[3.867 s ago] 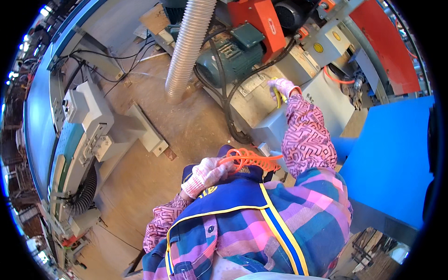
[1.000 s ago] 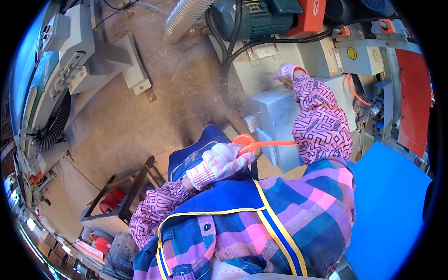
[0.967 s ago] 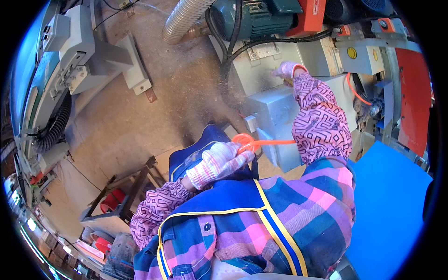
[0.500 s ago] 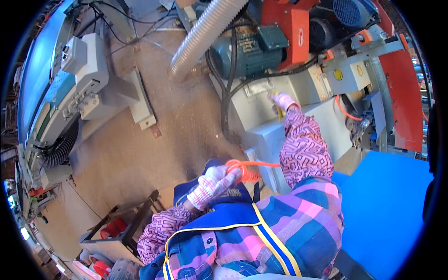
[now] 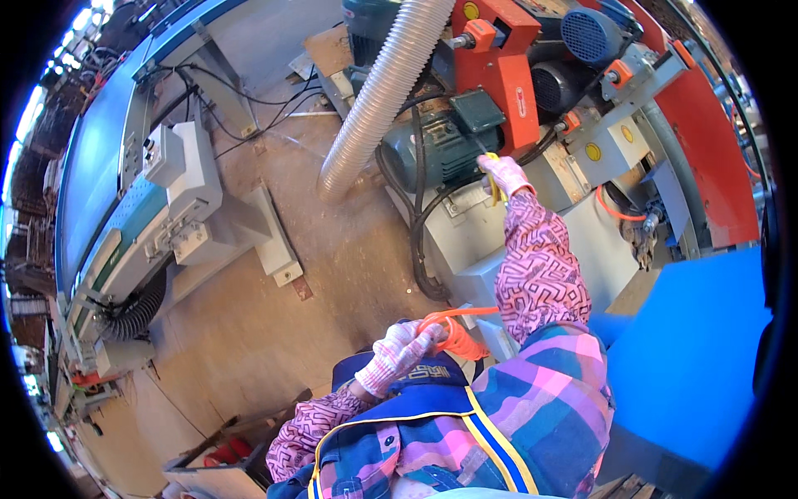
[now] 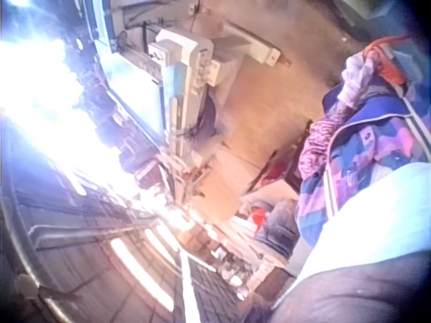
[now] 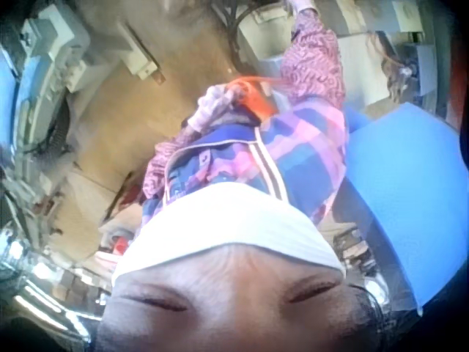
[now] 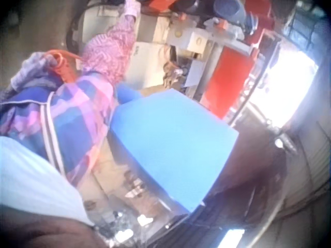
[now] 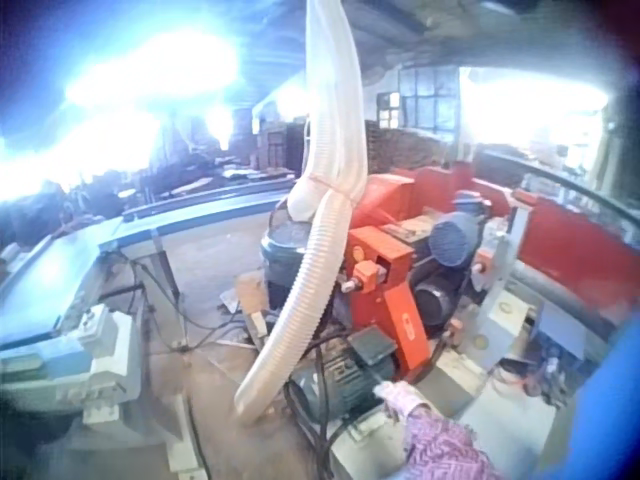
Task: The person uses a long metal rod to scrape debris from the interior of a large blue industrial machine. They then walk to a wall-mounted electrical box, open it, and flip a switch. Finally, they use a yellow air blow gun to clean dust and debris from the machine's surface and control panel.
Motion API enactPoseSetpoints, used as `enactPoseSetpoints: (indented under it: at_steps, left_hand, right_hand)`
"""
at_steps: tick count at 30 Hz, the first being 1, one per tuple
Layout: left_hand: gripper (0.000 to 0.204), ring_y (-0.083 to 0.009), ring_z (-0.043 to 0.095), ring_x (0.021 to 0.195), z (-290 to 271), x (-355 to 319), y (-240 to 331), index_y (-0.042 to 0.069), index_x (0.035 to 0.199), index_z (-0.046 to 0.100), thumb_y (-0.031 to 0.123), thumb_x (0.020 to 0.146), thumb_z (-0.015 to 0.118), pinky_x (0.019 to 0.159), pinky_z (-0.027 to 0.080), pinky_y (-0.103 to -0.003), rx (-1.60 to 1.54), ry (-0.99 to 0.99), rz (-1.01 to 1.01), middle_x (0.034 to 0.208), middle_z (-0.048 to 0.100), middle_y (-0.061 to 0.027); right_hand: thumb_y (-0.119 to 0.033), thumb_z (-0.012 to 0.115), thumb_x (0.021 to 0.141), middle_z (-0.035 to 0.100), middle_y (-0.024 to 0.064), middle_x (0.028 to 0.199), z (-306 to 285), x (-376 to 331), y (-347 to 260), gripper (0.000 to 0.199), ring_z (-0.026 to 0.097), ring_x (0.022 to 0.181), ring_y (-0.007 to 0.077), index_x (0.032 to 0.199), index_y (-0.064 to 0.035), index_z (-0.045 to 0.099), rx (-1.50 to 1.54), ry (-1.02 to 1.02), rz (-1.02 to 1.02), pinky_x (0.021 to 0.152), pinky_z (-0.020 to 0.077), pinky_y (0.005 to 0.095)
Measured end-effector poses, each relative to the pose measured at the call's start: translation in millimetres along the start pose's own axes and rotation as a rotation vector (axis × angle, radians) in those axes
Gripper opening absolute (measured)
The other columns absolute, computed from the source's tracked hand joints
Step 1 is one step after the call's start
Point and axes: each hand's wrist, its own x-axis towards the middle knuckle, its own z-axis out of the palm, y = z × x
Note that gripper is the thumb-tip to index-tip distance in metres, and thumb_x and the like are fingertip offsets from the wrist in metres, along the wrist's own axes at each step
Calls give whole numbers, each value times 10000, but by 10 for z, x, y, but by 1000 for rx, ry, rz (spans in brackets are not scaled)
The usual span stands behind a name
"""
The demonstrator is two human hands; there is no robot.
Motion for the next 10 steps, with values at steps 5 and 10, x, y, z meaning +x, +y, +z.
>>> enactPoseSetpoints:
  at_steps: [5,10]
  left_hand:
    - [370,-99,582,756,-183,-67,-26,-44,1109,676,295,1009,564,719,489,-245,-78,-42,140,848,659,-26]
    - [379,-127,608,800,-854,-179,23,38,1168,684,357,1009,554,775,499,-278,142,-120,190,864,679,-55]
  right_hand:
    - [-469,697,874,683,125,733,165,-244,-326,496,650,559,233,963,18,692,-60,-40,-64,527,524,374]
    - [-445,683,889,685,178,845,17,-178,596,531,663,636,269,1186,-7,652,270,303,158,584,559,390]
